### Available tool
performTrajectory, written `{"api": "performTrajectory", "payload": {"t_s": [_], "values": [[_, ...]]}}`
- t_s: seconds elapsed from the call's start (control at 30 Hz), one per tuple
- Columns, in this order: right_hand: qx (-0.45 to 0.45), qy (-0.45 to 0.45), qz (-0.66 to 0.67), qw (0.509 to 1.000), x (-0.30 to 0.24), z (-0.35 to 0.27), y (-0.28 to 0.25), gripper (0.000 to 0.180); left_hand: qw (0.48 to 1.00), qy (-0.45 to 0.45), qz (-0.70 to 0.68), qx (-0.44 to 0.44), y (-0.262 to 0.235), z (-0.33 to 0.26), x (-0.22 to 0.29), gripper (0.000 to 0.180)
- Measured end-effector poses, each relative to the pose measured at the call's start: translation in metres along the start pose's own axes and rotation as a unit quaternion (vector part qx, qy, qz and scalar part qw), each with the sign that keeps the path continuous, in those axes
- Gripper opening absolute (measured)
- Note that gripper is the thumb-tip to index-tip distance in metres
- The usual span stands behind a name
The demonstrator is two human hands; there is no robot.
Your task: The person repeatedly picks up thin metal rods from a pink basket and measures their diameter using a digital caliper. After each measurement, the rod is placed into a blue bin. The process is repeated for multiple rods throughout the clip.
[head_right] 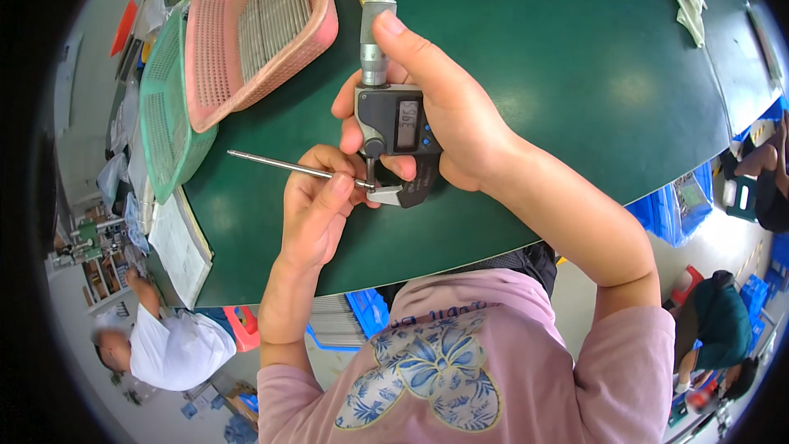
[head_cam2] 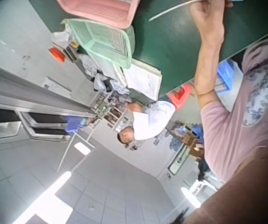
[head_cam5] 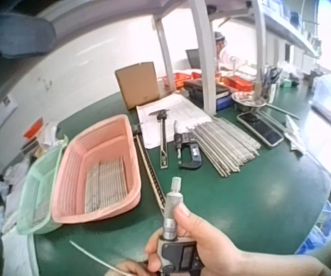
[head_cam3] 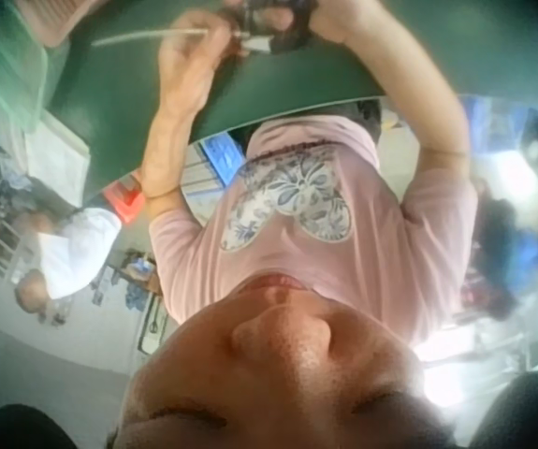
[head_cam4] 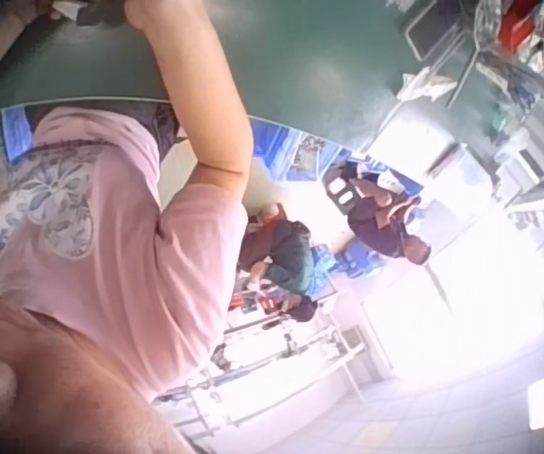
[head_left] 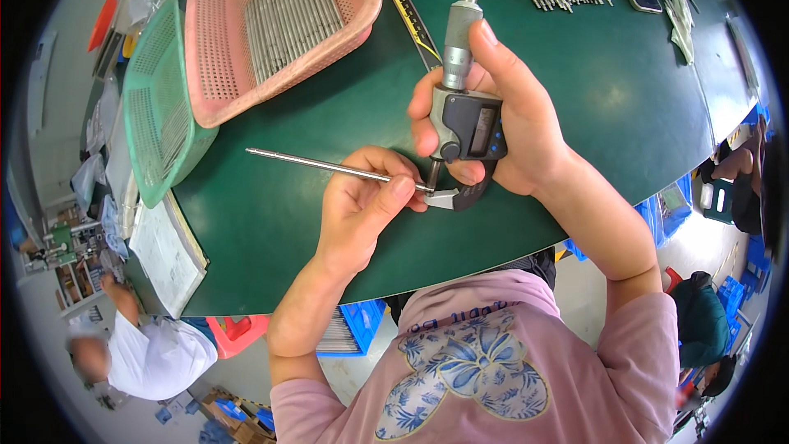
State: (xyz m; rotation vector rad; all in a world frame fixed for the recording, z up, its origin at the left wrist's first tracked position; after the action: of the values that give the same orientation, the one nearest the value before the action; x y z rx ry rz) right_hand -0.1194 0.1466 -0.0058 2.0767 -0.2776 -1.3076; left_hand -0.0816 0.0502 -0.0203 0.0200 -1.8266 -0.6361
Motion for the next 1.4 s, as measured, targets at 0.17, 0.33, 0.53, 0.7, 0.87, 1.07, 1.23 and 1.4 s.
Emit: {"api": "performTrajectory", "payload": {"t_s": [0.17, 0.33, 0.53, 0.7, 0.87, 1.07, 1.23, 1.4], "values": [[0.007, 0.012, 0.012, 1.0, 0.0014, -0.0019, -0.0011, 0.067, 1.0, 0.005, -0.007, 0.003, 0.0007, -0.0001, 0.0018, 0.017], [-0.002, 0.015, 0.019, 1.0, 0.0018, -0.0007, 0.0008, 0.066, 1.0, 0.006, -0.001, -0.001, -0.0001, -0.0002, 0.0013, 0.016], [0.004, 0.035, 0.05, 0.998, 0.0066, -0.0002, -0.0013, 0.066, 1.0, 0.007, 0.006, 0.0, -0.0004, -0.0001, 0.0015, 0.015], [0.002, 0.024, 0.039, 0.999, 0.0044, -0.0002, -0.0006, 0.067, 1.0, 0.008, 0.005, 0.0, 0.0003, 0.0001, 0.0019, 0.015], [0.006, 0.03, 0.024, 0.999, 0.0049, -0.0013, -0.0031, 0.068, 1.0, 0.013, -0.003, -0.012, 0.0016, 0.0008, 0.0016, 0.013], [-0.001, 0.022, 0.027, 0.999, 0.0056, 0.0001, -0.0014, 0.069, 1.0, 0.017, -0.01, -0.023, 0.0021, 0.0007, 0.0024, 0.015], [-0.007, 0.006, 0.019, 1.0, 0.0029, 0.0, -0.0002, 0.068, 0.999, 0.02, -0.011, -0.025, 0.0011, 0.0016, 0.0017, 0.015], [0.006, 0.023, 0.016, 1.0, 0.0038, -0.0012, 0.0011, 0.067, 1.0, 0.023, -0.005, -0.014, 0.0003, -0.0008, 0.0043, 0.014]]}}
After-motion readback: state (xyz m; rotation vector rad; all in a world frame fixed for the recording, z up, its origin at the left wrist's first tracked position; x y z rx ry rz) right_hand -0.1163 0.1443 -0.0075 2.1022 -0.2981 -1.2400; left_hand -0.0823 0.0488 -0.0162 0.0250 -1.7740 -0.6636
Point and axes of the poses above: each hand's wrist, its own z-axis towards the middle knuckle, its own y-axis out of the palm, x = y × z, the point moved 10 cm from there along z, towards the middle knuckle
